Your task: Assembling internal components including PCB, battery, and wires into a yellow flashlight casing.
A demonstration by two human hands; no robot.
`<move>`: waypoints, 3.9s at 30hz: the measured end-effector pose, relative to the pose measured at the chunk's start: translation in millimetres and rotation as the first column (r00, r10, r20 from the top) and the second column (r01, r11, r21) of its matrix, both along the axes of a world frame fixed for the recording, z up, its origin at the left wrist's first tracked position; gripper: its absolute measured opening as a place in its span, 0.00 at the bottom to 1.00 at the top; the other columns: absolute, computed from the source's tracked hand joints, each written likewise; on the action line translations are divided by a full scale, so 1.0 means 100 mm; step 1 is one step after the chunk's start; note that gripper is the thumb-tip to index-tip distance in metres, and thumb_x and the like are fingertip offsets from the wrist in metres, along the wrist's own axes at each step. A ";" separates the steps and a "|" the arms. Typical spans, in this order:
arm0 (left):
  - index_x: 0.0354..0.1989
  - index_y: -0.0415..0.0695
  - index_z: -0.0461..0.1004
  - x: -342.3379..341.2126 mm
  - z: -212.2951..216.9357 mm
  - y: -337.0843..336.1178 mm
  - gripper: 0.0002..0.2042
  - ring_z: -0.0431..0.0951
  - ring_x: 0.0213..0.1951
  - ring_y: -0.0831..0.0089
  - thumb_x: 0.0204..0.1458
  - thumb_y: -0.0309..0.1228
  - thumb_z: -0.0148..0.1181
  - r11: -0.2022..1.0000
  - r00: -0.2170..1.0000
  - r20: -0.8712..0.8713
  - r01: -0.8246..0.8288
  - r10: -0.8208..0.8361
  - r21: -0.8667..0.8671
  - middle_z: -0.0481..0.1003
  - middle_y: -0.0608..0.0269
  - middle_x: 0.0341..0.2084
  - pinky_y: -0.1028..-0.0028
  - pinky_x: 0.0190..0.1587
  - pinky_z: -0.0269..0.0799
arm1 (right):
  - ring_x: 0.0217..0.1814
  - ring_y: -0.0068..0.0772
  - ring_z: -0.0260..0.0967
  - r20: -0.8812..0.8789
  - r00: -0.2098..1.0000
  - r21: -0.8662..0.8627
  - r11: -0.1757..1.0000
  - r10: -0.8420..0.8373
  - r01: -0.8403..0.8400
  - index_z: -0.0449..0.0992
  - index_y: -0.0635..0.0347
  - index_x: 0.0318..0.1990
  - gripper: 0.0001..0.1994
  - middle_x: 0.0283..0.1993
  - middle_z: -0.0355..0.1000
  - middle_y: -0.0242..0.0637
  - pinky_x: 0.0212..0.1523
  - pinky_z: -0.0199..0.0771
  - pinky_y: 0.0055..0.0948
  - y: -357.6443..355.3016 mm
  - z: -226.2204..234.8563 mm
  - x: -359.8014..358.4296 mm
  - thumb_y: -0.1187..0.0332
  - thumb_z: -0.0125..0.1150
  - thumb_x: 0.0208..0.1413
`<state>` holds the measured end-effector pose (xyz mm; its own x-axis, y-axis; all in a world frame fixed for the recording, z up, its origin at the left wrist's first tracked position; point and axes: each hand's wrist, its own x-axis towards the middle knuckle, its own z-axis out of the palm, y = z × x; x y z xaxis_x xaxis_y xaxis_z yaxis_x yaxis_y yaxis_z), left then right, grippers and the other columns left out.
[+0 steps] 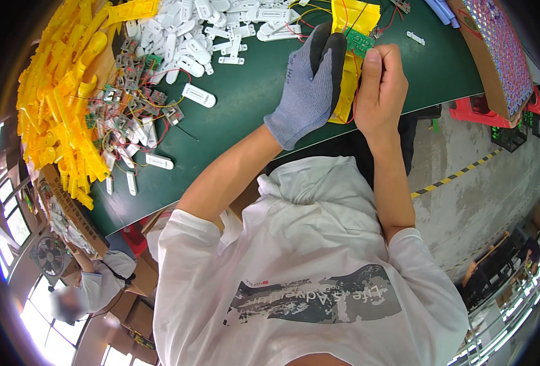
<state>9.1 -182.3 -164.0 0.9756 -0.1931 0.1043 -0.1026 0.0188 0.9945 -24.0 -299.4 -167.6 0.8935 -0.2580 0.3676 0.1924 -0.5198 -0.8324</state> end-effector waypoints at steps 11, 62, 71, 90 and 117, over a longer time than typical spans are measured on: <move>0.50 0.32 0.66 -0.04 0.02 0.05 0.14 0.71 0.25 0.58 0.62 0.30 0.46 1.000 1.000 0.014 -0.005 0.005 -0.005 0.72 0.43 0.26 0.66 0.31 0.68 | 0.22 0.38 0.63 -0.030 0.999 -0.020 0.999 0.027 -0.028 0.64 0.62 0.35 0.09 0.23 0.64 0.41 0.26 0.63 0.33 0.03 0.02 -0.01 0.66 0.46 0.66; 0.61 0.33 0.59 -0.04 0.03 0.12 0.20 0.78 0.30 0.55 0.61 0.26 0.41 0.967 0.993 -0.074 0.109 -0.095 0.231 0.73 0.42 0.31 0.64 0.32 0.71 | 0.21 0.46 0.66 -0.127 0.968 0.129 0.971 0.217 -0.201 0.64 0.63 0.37 0.06 0.22 0.66 0.44 0.23 0.62 0.34 -0.19 0.13 0.12 0.69 0.52 0.61; 0.58 0.30 0.62 -0.04 0.10 0.08 0.19 0.71 0.36 0.75 0.64 0.31 0.43 0.991 0.994 -0.103 0.032 -0.019 0.129 0.75 0.52 0.35 0.71 0.39 0.70 | 0.24 0.53 0.66 -0.200 0.950 0.166 0.964 0.239 -0.207 0.64 0.62 0.37 0.09 0.23 0.66 0.48 0.26 0.63 0.40 -0.13 0.15 0.11 0.66 0.44 0.65; 0.58 0.32 0.62 -0.02 -0.02 0.11 0.18 0.78 0.34 0.65 0.63 0.30 0.43 1.000 0.998 -0.056 0.009 -0.008 0.015 0.75 0.44 0.35 0.66 0.37 0.72 | 0.25 0.49 0.64 -0.167 0.982 0.160 0.985 0.084 -0.057 0.64 0.63 0.36 0.11 0.24 0.65 0.48 0.28 0.64 0.37 0.13 0.14 0.07 0.64 0.43 0.67; 0.53 0.32 0.64 -0.08 -0.01 0.17 0.16 0.72 0.30 0.77 0.63 0.31 0.42 0.993 0.995 -0.094 0.030 -0.041 -0.113 0.75 0.54 0.29 0.71 0.32 0.70 | 0.24 0.21 0.49 -0.126 0.991 0.265 0.964 0.040 -0.005 0.62 0.62 0.27 0.15 0.21 0.56 0.33 0.25 0.55 0.27 0.21 0.06 0.00 0.64 0.49 0.66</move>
